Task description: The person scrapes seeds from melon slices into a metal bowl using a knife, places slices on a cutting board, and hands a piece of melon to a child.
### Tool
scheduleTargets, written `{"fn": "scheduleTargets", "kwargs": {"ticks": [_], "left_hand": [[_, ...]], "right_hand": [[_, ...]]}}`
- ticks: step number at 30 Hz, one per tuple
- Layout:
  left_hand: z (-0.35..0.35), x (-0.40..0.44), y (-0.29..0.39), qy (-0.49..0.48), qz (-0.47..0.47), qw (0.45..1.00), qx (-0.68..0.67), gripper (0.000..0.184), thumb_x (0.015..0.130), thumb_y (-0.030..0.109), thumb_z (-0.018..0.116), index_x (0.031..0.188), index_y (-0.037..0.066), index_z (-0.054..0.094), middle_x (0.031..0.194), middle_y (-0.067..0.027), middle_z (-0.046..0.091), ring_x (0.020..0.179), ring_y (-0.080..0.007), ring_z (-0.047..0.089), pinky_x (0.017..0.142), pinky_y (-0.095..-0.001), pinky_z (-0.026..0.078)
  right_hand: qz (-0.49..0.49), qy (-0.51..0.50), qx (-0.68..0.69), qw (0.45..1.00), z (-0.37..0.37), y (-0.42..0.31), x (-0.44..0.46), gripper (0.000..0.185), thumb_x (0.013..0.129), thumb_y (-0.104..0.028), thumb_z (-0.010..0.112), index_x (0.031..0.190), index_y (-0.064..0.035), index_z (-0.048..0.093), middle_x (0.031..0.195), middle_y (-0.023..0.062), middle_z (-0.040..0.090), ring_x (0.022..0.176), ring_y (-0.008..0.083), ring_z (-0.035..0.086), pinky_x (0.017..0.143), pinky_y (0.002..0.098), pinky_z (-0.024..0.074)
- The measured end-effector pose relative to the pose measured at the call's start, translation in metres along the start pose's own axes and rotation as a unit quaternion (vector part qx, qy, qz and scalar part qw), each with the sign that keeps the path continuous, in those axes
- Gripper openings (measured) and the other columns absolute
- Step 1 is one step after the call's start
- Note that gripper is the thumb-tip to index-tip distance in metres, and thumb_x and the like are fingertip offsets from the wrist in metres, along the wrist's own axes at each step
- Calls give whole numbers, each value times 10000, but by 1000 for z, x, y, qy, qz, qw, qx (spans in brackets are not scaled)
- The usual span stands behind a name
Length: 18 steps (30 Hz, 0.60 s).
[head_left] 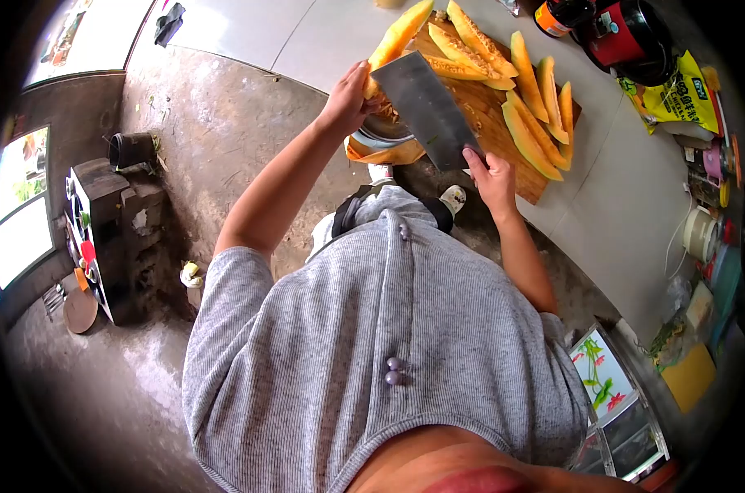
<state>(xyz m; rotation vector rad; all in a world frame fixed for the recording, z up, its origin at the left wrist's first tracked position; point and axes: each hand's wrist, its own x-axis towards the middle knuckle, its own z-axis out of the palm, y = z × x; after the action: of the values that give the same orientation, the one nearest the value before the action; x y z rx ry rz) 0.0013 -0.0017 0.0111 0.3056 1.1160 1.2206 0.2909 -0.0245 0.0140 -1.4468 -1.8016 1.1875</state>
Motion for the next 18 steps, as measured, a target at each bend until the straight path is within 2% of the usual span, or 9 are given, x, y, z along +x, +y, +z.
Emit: {"fn": "scheduleTargets", "kwargs": {"ticks": [1,3,5,7,9,11,14,16,18], "left_hand": [[-23,22,-20,-7,168,971,169,285,968,297,362,1123,89,480,728,-26,490,491,-79,357,436,-202,286],[-21,23,-22,-15,327,886,329,303,970,300,357,1143,81,475,732,-27,491,498,-79,364,439,-201,290],[21,-11,5,53,94,991,79,320,974,309,344,1130,61,473,749,-36,494,514,-75,374,442,-198,293],[21,-11,5,51,93,992,75,317,975,306,339,1116,55,469,751,-41,494,510,-76,371,443,-202,296],[18,-10,5,50,92,992,73,314,976,304,335,1103,49,466,753,-46,495,507,-77,368,444,-206,298],[11,-8,2,-36,77,996,21,298,975,304,333,1079,56,460,757,-47,489,527,-78,367,464,-207,307],[7,-7,2,-106,17,991,-75,300,973,316,339,1066,58,460,765,-38,478,555,-73,363,489,-201,311],[10,-11,3,-133,7,986,-96,291,968,331,351,1036,71,464,761,-33,465,567,-77,351,502,-207,308],[10,-14,3,-160,-5,980,-116,285,963,346,363,1005,84,468,756,-29,452,580,-82,340,514,-212,305]], "right_hand": [[-26,12,0,1000,0,0,-1,292,821,-307,655,769,-20,658,601,143,591,516,259,574,487,305,421],[-15,25,-20,999,1,9,-3,325,823,-314,651,710,-10,619,579,153,559,495,281,539,477,319,408],[-3,40,-41,998,0,15,-6,370,825,-320,648,651,-1,580,556,164,527,474,303,504,467,332,395],[-5,80,-49,996,-1,16,-11,451,822,-332,651,576,5,479,532,179,475,451,327,436,448,346,371],[-2,76,-53,996,-3,19,-15,455,822,-326,652,572,8,470,526,176,469,441,315,431,444,347,368],[3,73,-55,996,-2,20,-18,459,822,-319,654,568,11,461,519,173,463,432,303,425,440,348,365],[-11,105,2,994,4,9,-17,460,836,-318,646,557,0,464,484,120,480,396,216,434,418,311,352],[96,77,144,982,1,-15,-18,437,859,-319,623,576,-16,485,478,47,499,391,119,441,402,260,349],[125,80,161,976,2,-28,-14,424,867,-328,609,597,-22,496,488,27,501,394,99,447,396,244,353]]}}
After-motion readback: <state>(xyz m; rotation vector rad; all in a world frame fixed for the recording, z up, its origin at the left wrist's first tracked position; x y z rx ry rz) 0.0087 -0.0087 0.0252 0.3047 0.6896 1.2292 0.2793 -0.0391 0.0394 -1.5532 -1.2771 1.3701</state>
